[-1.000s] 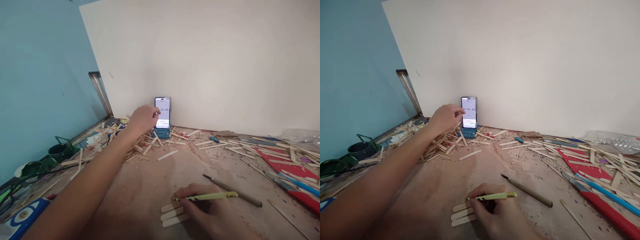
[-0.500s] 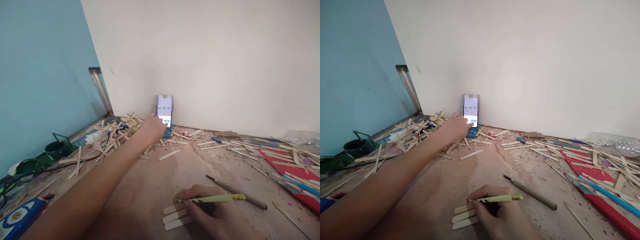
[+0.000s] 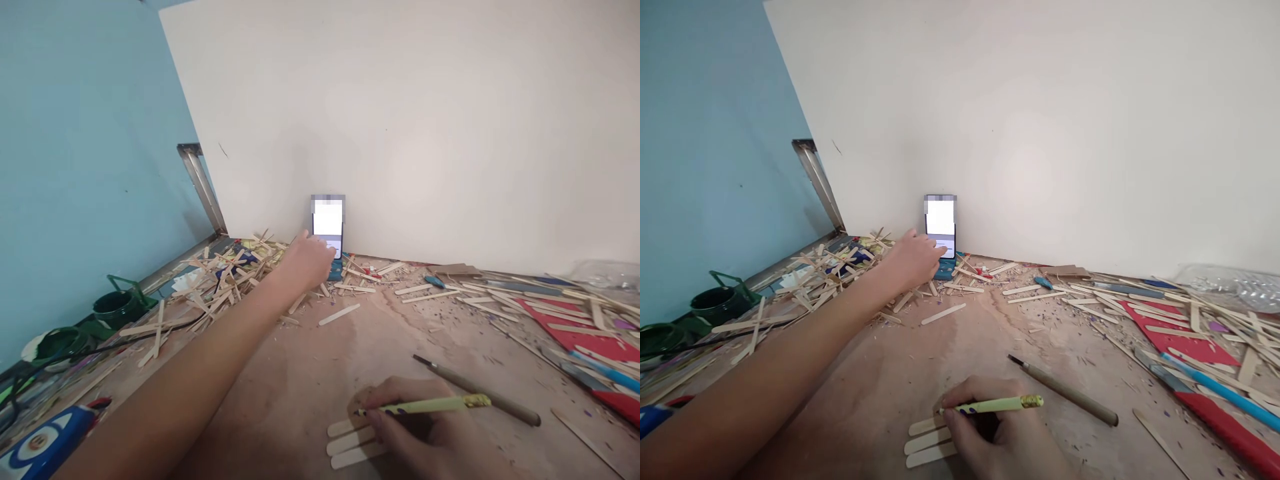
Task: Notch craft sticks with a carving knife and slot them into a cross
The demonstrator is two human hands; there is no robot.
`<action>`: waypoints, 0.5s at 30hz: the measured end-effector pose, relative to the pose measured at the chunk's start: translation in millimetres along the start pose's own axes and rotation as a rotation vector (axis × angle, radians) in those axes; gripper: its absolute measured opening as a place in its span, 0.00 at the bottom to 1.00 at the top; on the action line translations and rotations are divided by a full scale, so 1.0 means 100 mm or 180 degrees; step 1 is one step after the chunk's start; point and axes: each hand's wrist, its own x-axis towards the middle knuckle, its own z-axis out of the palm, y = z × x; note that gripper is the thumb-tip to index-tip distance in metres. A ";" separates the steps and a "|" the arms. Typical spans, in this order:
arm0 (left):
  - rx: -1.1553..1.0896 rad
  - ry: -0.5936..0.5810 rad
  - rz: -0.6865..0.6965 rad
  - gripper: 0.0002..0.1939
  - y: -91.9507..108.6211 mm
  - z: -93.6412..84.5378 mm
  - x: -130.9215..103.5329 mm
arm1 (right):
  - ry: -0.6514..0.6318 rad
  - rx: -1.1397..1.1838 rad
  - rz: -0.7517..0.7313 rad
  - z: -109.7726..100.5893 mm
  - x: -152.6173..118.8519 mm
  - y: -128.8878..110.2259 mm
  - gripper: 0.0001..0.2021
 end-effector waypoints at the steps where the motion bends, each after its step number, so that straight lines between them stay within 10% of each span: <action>1: -0.0035 -0.0040 -0.0012 0.18 -0.01 -0.03 0.01 | -0.0033 -0.0001 0.0000 -0.01 0.00 -0.01 0.14; 15: -0.0625 0.0165 -0.0853 0.19 -0.66 -0.43 0.15 | 0.0154 0.0310 0.0225 0.03 0.00 -0.03 0.13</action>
